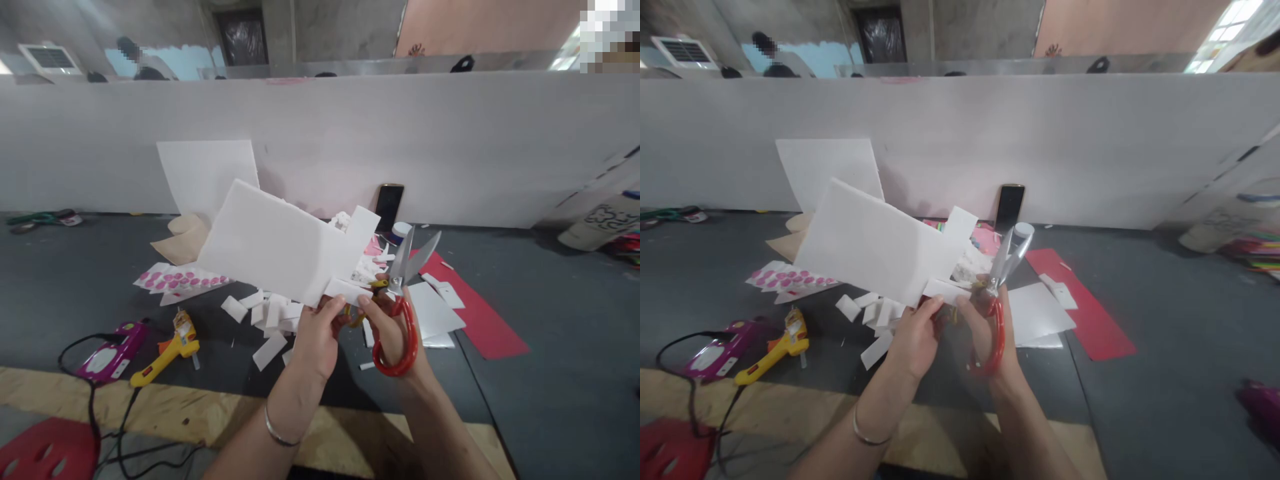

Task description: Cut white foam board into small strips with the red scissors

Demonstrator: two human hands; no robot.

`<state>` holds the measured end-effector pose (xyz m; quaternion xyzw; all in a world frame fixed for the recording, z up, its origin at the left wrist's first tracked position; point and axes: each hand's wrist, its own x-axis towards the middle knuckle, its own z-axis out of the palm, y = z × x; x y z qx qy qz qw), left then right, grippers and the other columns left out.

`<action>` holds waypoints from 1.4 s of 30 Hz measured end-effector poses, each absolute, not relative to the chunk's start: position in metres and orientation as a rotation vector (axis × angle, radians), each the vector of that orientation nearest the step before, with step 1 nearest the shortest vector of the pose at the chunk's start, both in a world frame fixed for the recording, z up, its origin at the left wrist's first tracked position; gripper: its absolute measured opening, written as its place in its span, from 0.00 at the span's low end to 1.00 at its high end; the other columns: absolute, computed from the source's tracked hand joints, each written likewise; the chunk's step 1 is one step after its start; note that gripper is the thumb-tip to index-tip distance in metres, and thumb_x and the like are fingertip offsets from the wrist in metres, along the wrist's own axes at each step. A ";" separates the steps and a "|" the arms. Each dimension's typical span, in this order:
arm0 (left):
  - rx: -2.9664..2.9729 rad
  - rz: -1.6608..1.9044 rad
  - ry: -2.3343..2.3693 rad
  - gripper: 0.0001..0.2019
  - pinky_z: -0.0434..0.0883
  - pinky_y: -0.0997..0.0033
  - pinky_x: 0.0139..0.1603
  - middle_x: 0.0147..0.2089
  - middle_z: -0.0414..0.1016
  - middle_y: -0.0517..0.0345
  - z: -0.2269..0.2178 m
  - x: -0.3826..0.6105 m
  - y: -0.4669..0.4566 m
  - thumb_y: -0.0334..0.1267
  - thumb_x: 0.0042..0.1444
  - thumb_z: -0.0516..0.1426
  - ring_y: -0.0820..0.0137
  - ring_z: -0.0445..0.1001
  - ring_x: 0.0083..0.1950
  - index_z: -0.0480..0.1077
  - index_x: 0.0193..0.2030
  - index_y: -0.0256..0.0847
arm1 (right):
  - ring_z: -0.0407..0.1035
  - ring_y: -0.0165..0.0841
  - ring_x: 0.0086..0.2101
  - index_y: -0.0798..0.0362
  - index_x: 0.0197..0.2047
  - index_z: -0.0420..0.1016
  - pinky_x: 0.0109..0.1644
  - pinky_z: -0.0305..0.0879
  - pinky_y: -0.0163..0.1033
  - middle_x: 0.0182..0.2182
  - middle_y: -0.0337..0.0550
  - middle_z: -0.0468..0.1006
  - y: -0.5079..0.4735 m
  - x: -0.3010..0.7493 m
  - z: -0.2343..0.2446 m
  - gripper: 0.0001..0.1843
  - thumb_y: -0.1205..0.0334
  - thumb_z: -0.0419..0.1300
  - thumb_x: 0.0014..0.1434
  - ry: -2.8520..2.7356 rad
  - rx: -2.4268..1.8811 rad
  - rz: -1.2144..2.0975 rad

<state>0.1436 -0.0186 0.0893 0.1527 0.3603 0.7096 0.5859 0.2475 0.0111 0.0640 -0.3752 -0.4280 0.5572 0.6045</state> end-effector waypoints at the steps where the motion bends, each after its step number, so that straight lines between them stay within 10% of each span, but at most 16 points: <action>1: 0.356 1.649 0.856 0.14 0.72 0.74 0.33 0.34 0.81 0.58 0.089 0.143 -0.019 0.35 0.39 0.72 0.70 0.77 0.35 0.78 0.34 0.39 | 0.73 0.34 0.37 0.46 0.49 0.66 0.40 0.72 0.41 0.38 0.38 0.74 0.011 0.248 0.065 0.24 0.57 0.70 0.52 -1.012 -0.885 1.266; 31: 0.104 2.006 1.078 0.18 0.62 0.77 0.26 0.41 0.77 0.58 0.079 0.098 -0.007 0.39 0.40 0.73 0.76 0.74 0.34 0.77 0.38 0.39 | 0.70 0.34 0.27 0.48 0.49 0.66 0.33 0.67 0.39 0.30 0.39 0.74 0.025 0.279 0.058 0.20 0.45 0.59 0.61 -1.744 -1.331 0.694; 42: -0.051 1.985 0.971 0.16 0.65 0.76 0.31 0.43 0.78 0.59 0.095 0.124 -0.002 0.38 0.44 0.71 0.76 0.74 0.34 0.76 0.40 0.43 | 0.72 0.37 0.28 0.47 0.47 0.70 0.32 0.67 0.37 0.30 0.40 0.78 -0.018 0.288 0.065 0.17 0.44 0.55 0.64 -2.172 -1.125 1.153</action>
